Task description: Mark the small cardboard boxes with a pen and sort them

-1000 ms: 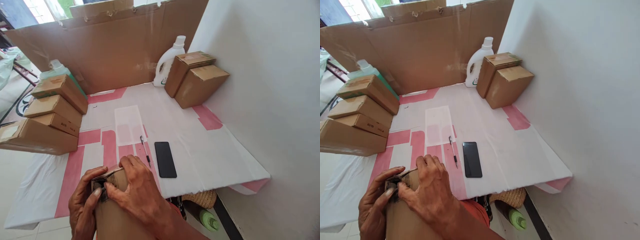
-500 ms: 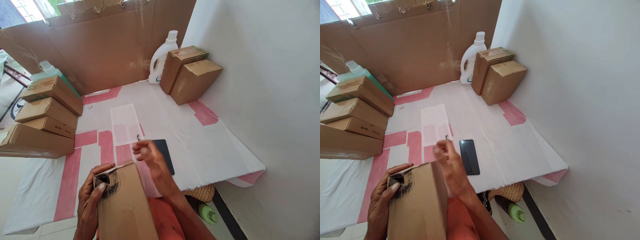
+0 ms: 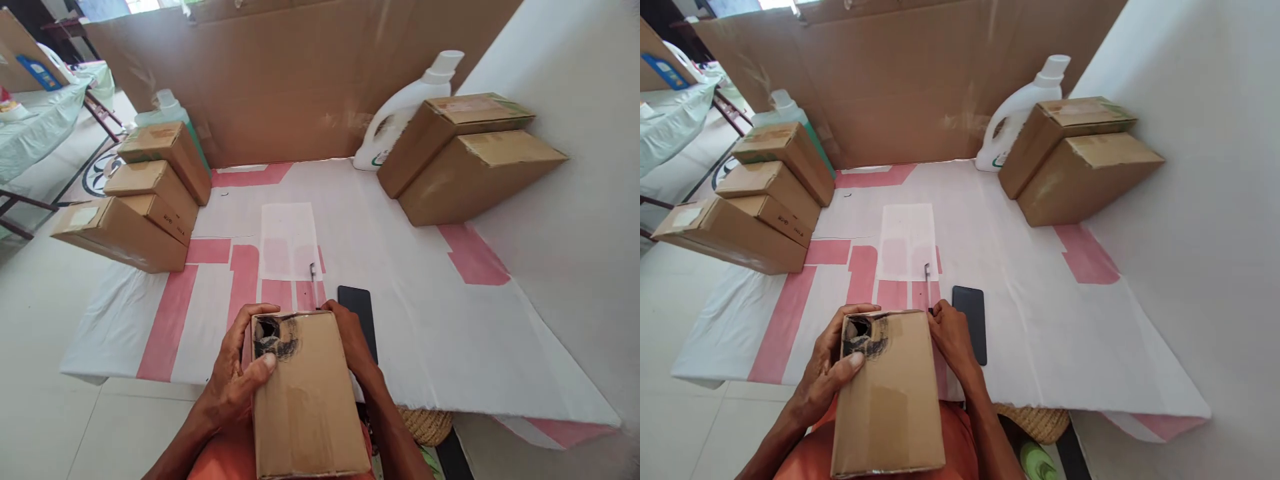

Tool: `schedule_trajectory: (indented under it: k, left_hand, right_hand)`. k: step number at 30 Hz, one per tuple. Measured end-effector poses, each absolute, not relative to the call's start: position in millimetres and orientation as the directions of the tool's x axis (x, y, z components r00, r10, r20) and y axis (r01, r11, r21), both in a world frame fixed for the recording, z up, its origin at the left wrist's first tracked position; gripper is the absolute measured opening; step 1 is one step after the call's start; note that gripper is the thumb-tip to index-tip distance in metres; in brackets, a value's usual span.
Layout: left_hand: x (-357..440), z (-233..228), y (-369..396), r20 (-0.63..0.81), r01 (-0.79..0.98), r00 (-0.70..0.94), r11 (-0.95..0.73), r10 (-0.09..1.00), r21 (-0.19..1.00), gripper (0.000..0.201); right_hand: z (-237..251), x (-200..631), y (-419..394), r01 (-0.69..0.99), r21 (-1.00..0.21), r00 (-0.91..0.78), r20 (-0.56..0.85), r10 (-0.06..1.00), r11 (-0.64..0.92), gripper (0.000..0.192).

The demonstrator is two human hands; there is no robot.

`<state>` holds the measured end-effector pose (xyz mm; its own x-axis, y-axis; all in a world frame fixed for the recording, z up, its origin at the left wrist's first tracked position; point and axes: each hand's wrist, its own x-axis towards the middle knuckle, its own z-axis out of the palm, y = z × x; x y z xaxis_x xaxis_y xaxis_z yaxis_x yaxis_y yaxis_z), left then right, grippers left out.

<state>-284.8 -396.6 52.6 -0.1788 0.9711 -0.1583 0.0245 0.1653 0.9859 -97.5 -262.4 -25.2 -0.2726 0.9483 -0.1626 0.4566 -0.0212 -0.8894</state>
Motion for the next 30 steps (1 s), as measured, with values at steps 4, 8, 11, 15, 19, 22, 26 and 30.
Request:
schedule_trajectory:
  k: [4, 8, 11, 15, 19, 22, 26, 30]
  left_hand:
    - [-280.0, 50.5, -399.7, -0.129, 0.045, -0.183, 0.139, 0.975, 0.989, 0.056]
    - [-278.2, 52.8, -398.8, -0.088, 0.080, -0.181, 0.104, 0.979, 0.991, 0.050]
    - [-277.9, 53.8, -397.8, -0.058, 0.088, -0.175, 0.075, 0.983, 0.993, 0.048]
    - [-277.9, 51.3, -400.0, -0.040, 0.067, -0.184, 0.053, 0.982, 0.996, 0.046]
    - [-276.3, 51.3, -401.5, -0.055, 0.045, -0.196, 0.065, 0.979, 0.997, 0.044]
    - [-274.5, 56.1, -396.8, -0.085, 0.052, -0.256, 0.101, 0.963, 0.993, 0.036]
    - [-275.7, 69.3, -384.3, -0.128, 0.123, -0.307, 0.172, 0.943, 0.977, 0.023]
    - [-280.7, 82.6, -376.6, -0.128, 0.255, -0.281, 0.203, 0.951, 0.946, 0.025]
  right_hand:
    - [7.4, -87.4, -257.6, 0.337, -0.940, -0.054, -0.073, 0.996, -0.051, 0.020]
    - [68.5, -89.5, -286.7, 0.017, -0.990, 0.083, 0.142, 0.986, 0.141, 0.015]
    - [94.3, -100.8, -318.4, -0.064, -0.987, -0.151, 0.153, 0.977, 0.145, 0.003]
    - [94.0, -111.5, -340.7, -0.055, -0.986, -0.293, 0.165, 0.942, 0.156, 0.011]
    - [89.9, -108.9, -341.5, -0.006, -0.986, -0.357, 0.158, 0.920, 0.167, 0.015]
    - [92.1, -106.0, -341.8, 0.031, -0.987, -0.379, 0.136, 0.915, 0.159, 0.023]
    - [94.4, -108.1, -344.9, 0.054, -0.991, -0.315, 0.097, 0.944, 0.120, 0.022]
    - [93.9, -112.0, -346.1, 0.070, -0.990, -0.303, 0.094, 0.948, 0.120, 0.021]
